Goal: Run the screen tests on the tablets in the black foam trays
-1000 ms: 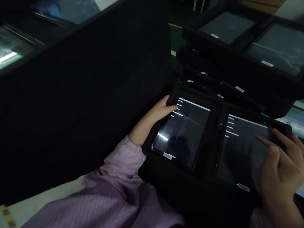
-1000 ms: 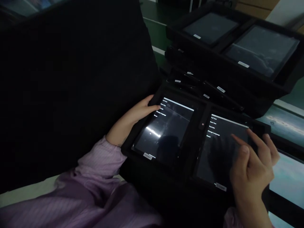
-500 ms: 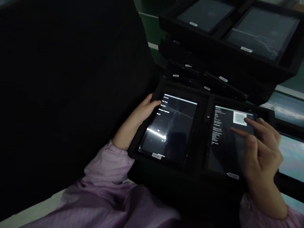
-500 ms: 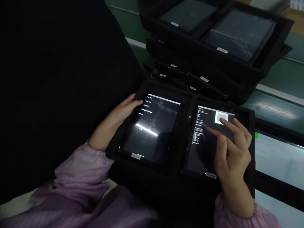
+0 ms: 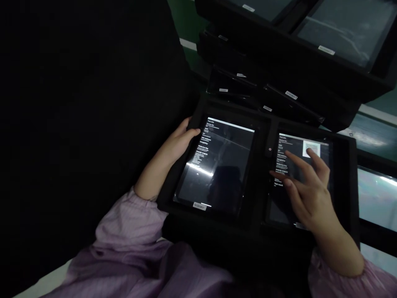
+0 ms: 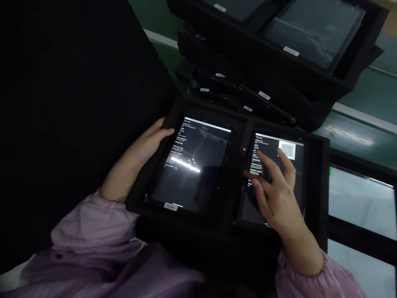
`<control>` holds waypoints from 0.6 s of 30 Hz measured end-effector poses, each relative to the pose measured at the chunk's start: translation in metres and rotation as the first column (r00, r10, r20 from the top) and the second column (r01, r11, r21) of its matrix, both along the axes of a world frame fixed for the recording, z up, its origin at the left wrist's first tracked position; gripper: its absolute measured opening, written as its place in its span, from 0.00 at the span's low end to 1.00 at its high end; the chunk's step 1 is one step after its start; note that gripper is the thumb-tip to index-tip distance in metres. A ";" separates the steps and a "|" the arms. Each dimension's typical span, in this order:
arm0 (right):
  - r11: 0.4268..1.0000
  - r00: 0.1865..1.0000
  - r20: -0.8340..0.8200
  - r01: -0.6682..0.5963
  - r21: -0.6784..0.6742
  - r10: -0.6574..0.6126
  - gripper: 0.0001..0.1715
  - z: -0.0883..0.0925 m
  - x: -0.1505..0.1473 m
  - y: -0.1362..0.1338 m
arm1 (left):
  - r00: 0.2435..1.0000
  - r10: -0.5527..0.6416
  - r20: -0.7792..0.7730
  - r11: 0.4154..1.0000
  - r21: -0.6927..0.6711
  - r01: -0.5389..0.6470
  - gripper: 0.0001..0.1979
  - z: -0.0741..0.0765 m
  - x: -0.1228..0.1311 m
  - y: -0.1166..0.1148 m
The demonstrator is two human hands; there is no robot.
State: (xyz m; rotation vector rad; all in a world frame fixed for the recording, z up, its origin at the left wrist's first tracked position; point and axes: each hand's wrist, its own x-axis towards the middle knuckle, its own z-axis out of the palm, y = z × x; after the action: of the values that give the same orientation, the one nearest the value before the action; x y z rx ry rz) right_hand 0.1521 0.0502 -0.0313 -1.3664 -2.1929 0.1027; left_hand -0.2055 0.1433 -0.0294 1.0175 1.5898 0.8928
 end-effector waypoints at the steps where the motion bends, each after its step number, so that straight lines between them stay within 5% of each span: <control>1: 0.999 1.000 -0.002 0.032 0.029 -0.032 0.23 0.001 0.001 0.001 | 1.000 -0.004 -0.003 1.000 0.010 0.004 0.31 -0.001 -0.001 0.001; 7: 0.934 0.933 -0.137 0.345 0.089 -0.332 0.28 0.011 0.008 0.004 | 1.000 -0.026 -0.014 0.998 0.058 0.027 0.39 -0.010 -0.005 0.006; 18: 0.926 0.932 -0.102 0.359 0.116 -0.348 0.29 0.002 0.011 0.010 | 0.992 -0.092 -0.082 0.994 0.052 0.096 0.41 -0.002 -0.002 0.002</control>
State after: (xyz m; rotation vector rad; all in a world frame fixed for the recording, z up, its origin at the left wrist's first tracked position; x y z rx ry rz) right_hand 0.1630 0.0606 -0.0290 -1.6262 -1.8189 -0.1199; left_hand -0.2071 0.1454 -0.0318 1.1706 1.5766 0.8456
